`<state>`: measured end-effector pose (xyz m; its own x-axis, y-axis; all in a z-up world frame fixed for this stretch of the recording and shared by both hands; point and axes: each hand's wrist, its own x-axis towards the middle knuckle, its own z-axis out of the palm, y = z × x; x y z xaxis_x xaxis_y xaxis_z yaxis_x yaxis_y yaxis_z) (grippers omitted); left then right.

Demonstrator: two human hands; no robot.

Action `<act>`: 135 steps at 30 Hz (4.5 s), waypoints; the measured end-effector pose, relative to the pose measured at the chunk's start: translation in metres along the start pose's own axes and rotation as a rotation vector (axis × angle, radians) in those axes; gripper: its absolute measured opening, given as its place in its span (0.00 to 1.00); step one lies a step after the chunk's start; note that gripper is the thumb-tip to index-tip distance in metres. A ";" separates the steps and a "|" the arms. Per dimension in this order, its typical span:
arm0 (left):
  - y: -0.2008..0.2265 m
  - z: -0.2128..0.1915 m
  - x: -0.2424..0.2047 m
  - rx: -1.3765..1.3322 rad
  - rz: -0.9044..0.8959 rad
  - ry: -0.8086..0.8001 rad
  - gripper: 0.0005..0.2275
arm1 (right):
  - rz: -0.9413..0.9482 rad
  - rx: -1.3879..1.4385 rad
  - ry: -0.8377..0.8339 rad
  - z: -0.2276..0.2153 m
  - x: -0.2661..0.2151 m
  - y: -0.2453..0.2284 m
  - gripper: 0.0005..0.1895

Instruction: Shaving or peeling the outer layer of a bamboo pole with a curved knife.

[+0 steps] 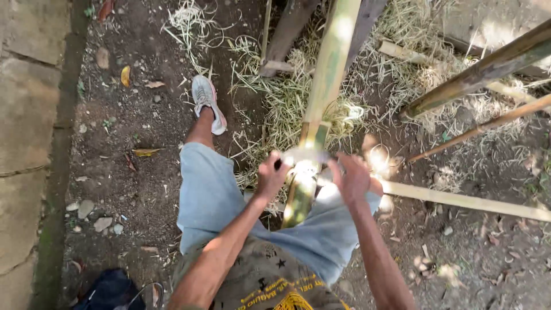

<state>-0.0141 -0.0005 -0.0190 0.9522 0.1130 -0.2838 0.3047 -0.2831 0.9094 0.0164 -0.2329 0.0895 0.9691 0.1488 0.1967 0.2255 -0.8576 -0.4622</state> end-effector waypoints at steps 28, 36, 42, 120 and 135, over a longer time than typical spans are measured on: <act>0.040 -0.010 -0.002 -0.007 0.277 0.196 0.08 | 0.011 0.088 0.146 0.018 -0.012 0.009 0.09; 0.041 -0.024 -0.045 0.005 -0.044 -0.005 0.11 | 0.025 0.106 0.044 0.016 -0.046 0.006 0.16; 0.054 -0.029 -0.032 0.161 -0.016 -0.043 0.13 | 0.135 0.170 0.058 0.020 -0.045 0.000 0.13; 0.071 0.042 -0.048 -0.277 0.164 -0.111 0.13 | 0.502 0.083 -0.089 0.045 0.037 -0.032 0.33; 0.069 0.038 -0.052 0.218 -0.255 -0.025 0.29 | 0.603 0.427 -0.115 0.056 0.029 -0.026 0.27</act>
<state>-0.0415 -0.0620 0.0471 0.8442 0.1837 -0.5036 0.5281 -0.4464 0.7224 0.0444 -0.1785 0.0593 0.9358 -0.2162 -0.2784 -0.3522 -0.5444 -0.7613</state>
